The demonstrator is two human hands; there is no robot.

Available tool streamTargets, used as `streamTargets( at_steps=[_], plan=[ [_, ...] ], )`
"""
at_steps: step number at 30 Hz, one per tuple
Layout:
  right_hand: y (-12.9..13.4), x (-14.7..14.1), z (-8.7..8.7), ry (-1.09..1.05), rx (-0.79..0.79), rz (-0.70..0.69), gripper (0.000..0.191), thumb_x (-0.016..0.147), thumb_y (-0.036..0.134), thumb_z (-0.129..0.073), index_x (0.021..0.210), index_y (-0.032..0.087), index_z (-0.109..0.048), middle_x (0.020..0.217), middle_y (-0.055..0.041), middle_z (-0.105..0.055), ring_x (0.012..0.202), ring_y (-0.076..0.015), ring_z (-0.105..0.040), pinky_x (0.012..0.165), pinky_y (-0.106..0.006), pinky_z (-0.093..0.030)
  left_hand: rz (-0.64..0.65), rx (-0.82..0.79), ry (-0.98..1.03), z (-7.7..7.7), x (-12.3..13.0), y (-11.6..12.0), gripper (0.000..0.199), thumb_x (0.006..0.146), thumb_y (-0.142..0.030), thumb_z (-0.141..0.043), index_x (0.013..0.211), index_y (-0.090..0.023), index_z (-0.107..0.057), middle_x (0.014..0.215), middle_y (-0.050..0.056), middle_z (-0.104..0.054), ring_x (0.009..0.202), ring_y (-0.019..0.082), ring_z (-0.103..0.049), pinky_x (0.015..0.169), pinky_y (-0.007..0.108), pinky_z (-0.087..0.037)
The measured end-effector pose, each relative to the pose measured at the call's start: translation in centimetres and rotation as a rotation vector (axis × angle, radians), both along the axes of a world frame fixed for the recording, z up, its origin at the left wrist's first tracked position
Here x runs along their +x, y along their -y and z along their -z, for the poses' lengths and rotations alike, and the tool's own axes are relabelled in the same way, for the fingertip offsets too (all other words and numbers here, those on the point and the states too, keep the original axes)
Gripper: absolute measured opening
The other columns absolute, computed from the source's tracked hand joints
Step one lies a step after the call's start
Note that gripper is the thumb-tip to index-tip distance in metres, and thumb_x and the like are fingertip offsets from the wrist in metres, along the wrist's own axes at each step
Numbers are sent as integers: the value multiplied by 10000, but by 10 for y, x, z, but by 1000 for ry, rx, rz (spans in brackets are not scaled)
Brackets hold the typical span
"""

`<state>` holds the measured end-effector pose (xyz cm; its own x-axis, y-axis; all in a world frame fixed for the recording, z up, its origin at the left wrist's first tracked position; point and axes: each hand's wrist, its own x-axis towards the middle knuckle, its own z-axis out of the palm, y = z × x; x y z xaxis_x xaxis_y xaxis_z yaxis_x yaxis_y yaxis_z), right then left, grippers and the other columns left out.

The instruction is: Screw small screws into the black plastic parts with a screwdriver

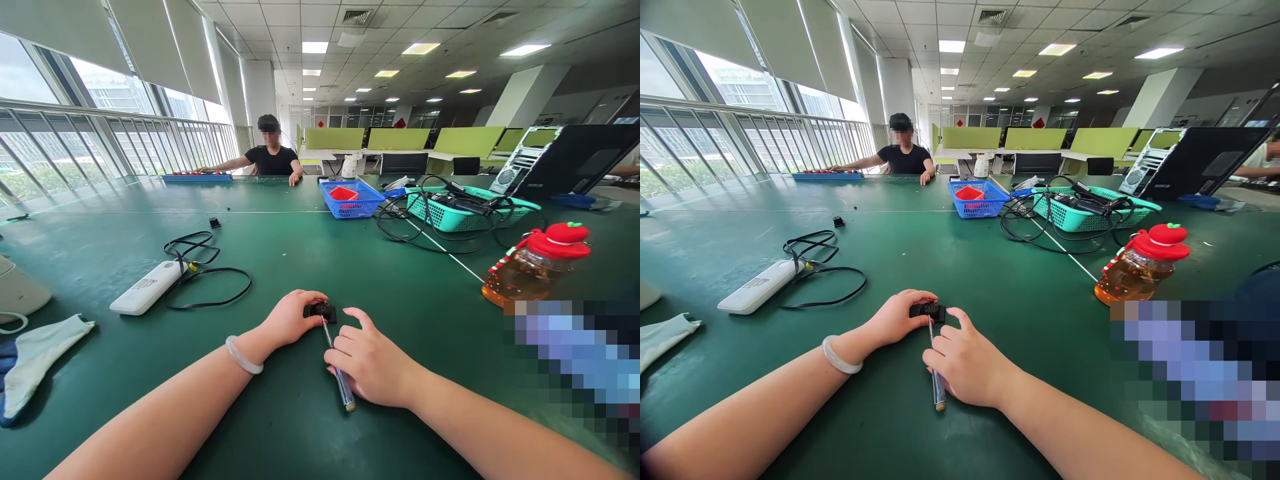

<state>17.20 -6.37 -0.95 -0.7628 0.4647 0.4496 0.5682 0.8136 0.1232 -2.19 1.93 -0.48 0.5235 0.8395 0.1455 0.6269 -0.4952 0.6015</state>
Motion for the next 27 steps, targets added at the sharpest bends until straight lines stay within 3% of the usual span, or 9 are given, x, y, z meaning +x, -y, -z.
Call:
streamTargets(
  at_steps=[17, 27],
  plan=[
    [2, 3, -7, -90, -23, 30, 117, 888, 193, -506, 824, 201, -603, 675, 19, -585, 672, -139, -478, 1071, -476, -235, 6, 35, -2, 2, -1, 0, 359, 779, -304, -684, 1134, -267, -646, 1122, 19, -683, 1046, 221, -615, 954, 356, -477],
    [2, 5, -16, -256, -8, 72, 127, 877, 156, -518, 816, 210, -616, 656, 28, -577, 650, -121, -492, 1056, -454, -275, 5, 37, -14, 1, -1, 1, 373, 772, -287, -687, 1141, -263, -642, 1134, 19, -683, 1058, 219, -617, 967, 352, -473]
  ],
)
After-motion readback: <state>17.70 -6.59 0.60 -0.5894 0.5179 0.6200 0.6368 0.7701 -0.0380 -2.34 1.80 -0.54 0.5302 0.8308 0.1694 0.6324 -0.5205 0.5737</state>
